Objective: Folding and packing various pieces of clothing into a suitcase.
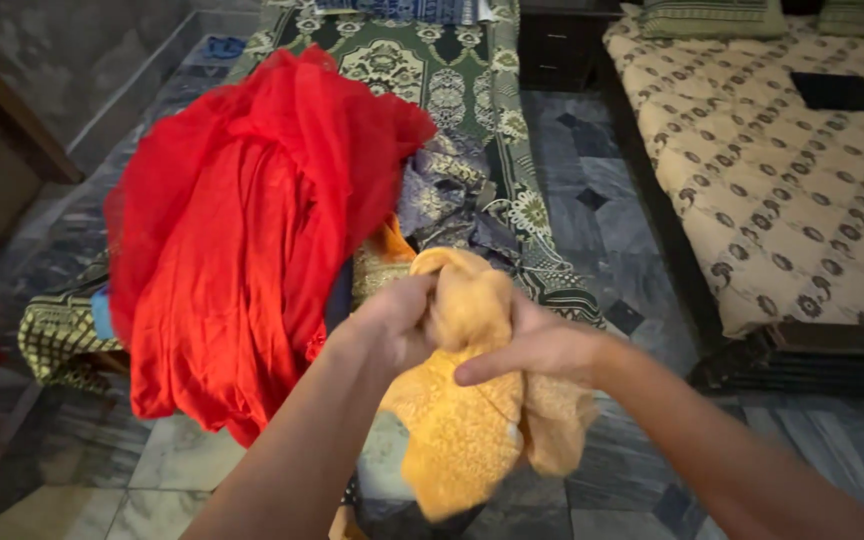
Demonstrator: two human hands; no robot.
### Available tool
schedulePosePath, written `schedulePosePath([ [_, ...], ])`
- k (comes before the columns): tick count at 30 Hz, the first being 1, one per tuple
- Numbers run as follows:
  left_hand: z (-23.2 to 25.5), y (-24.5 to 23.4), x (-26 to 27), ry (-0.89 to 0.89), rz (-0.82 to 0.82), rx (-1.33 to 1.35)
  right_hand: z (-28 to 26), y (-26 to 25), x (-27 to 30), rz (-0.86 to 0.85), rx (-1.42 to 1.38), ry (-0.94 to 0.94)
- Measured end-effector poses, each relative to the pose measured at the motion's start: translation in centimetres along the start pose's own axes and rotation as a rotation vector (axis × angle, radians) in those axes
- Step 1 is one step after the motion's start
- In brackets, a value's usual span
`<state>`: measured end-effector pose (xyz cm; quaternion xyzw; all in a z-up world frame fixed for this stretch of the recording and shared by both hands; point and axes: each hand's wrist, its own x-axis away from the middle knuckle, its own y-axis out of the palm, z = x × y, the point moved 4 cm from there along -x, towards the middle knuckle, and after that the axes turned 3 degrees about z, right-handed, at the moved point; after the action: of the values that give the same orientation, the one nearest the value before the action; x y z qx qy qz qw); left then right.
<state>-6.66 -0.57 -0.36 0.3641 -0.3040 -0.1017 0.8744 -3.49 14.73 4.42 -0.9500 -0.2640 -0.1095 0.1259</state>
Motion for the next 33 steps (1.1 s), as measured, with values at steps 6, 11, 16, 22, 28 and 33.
schedulePosePath([
  [6,1.8,0.5,0.6,0.092,-0.016,0.123,0.1,1.5,-0.8,0.196,-0.045,-0.057],
  [11,3.9,1.5,4.2,0.32,0.121,-0.147,1.8,1.2,-1.6,0.32,-0.3,0.051],
  [16,2.9,-4.7,0.5,0.689,0.303,-0.712,3.6,-1.0,-1.0,0.373,-0.476,0.139],
  [22,-0.8,0.2,4.4,0.377,0.207,-1.741,3.0,-3.8,1.2,0.54,-0.704,0.297],
  [28,-5.3,-1.6,1.6,0.147,-0.028,-1.575,5.3,-6.4,1.4,0.507,-0.771,0.187],
  [33,-3.6,-0.3,4.6,0.04,-0.04,-1.131,5.2,-6.0,1.5,0.496,-0.861,0.212],
])
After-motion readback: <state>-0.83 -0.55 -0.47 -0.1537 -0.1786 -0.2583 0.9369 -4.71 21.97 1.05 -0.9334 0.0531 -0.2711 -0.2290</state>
